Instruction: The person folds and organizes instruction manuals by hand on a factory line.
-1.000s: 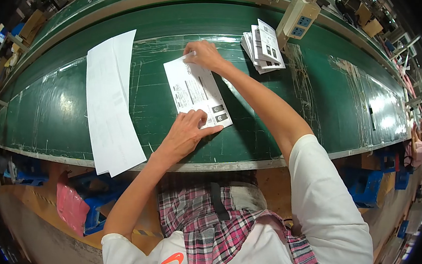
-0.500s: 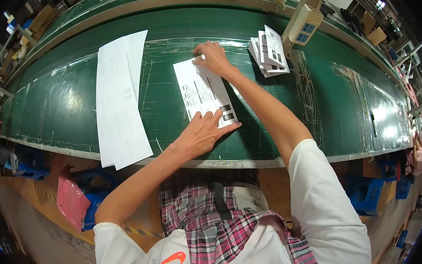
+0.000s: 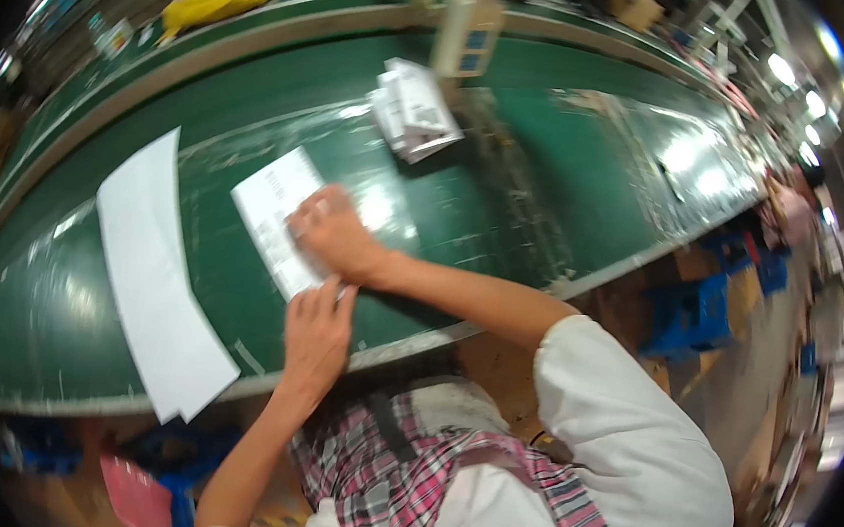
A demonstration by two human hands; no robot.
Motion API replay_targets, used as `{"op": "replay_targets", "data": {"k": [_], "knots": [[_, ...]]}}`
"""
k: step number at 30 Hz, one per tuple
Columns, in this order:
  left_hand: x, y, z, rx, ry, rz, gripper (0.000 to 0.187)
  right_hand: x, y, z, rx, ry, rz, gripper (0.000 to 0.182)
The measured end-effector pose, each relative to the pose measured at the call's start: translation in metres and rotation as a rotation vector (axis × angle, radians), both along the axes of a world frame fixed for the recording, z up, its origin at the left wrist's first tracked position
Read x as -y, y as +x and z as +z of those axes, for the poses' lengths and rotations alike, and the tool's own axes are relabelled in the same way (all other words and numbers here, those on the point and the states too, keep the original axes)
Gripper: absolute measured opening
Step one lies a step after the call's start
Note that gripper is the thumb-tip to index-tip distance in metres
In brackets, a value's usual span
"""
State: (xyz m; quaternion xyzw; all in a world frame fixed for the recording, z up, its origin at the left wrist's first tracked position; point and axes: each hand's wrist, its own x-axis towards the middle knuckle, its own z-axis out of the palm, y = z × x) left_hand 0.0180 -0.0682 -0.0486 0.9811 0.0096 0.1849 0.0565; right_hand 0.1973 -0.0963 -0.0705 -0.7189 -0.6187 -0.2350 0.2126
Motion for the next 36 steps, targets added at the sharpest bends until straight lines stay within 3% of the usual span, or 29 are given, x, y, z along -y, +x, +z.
{"op": "replay_targets", "data": {"k": [3,5,11,15,16,19,21,25,31,33,36], "knots": [[0.001,-0.014,0.005,-0.038,0.036,0.008,0.053,-0.006,0.002,-0.018,0.053,0.000,-0.053,0.024],[-0.004,-0.026,0.009,-0.083,0.070,0.022,0.043,-0.002,-0.004,-0.010,0.112,0.032,-0.112,0.017],[-0.009,-0.056,0.019,-0.165,0.098,0.148,0.059,-0.002,-0.004,-0.009,0.078,0.145,-0.076,0.008],[-0.025,-0.077,0.003,-0.113,0.197,0.151,0.052,0.002,-0.003,-0.006,0.040,0.119,-0.094,0.010],[-0.025,-0.082,0.007,-0.140,0.160,0.159,0.044,0.000,-0.005,-0.005,0.039,0.121,-0.092,0.010],[-0.047,-0.086,0.019,-0.107,-0.125,0.154,0.042,-0.007,-0.002,-0.018,0.027,0.103,-0.111,0.012],[-0.057,-0.069,0.035,-0.027,-0.451,0.238,0.034,-0.006,-0.004,-0.014,0.050,0.053,-0.132,0.012],[-0.104,-0.018,0.043,0.107,-0.654,0.295,0.031,0.007,-0.010,0.011,-0.087,0.088,-0.008,0.010],[-0.184,0.071,0.016,0.108,-0.492,0.325,0.037,0.008,-0.006,0.009,-0.138,0.023,0.036,0.017],[-0.196,0.096,0.017,0.017,-0.500,0.352,0.043,0.008,-0.007,0.009,-0.140,0.027,0.028,0.014],[-0.206,0.120,0.039,-0.370,-0.280,0.407,0.058,0.008,-0.005,0.011,-0.137,0.001,0.024,0.013]]}}
